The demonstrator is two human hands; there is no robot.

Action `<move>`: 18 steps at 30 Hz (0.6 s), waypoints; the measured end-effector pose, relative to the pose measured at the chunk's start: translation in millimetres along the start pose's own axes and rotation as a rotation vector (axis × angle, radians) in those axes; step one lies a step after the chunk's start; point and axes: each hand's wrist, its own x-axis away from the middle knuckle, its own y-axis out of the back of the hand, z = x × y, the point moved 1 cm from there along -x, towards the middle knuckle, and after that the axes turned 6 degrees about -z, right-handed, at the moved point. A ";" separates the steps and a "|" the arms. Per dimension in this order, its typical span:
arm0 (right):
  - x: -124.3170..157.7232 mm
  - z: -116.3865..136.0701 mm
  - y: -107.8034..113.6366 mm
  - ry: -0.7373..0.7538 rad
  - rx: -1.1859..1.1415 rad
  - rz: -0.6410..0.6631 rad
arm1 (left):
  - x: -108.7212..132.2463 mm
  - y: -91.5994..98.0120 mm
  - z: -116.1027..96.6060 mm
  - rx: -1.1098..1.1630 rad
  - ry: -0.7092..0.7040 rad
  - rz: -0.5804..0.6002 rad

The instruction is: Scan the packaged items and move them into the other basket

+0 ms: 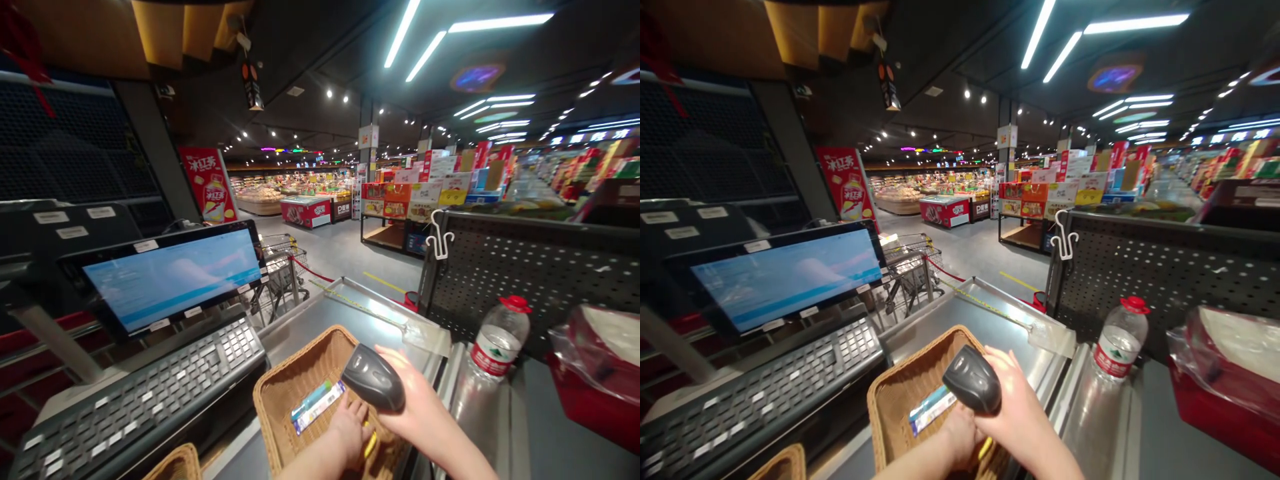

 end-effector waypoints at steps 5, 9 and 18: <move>-6.1 -0.7 -0.4 0.000 -0.007 0.009 | 13.3 34.9 37.3 -0.246 0.132 0.084; -9.8 -0.4 0.1 -0.004 -0.011 0.018 | 25.1 54.2 57.4 -0.338 0.134 0.141; -19.5 -6.4 -4.3 0.008 -0.032 -0.010 | 17.8 32.1 28.5 -0.154 0.005 0.059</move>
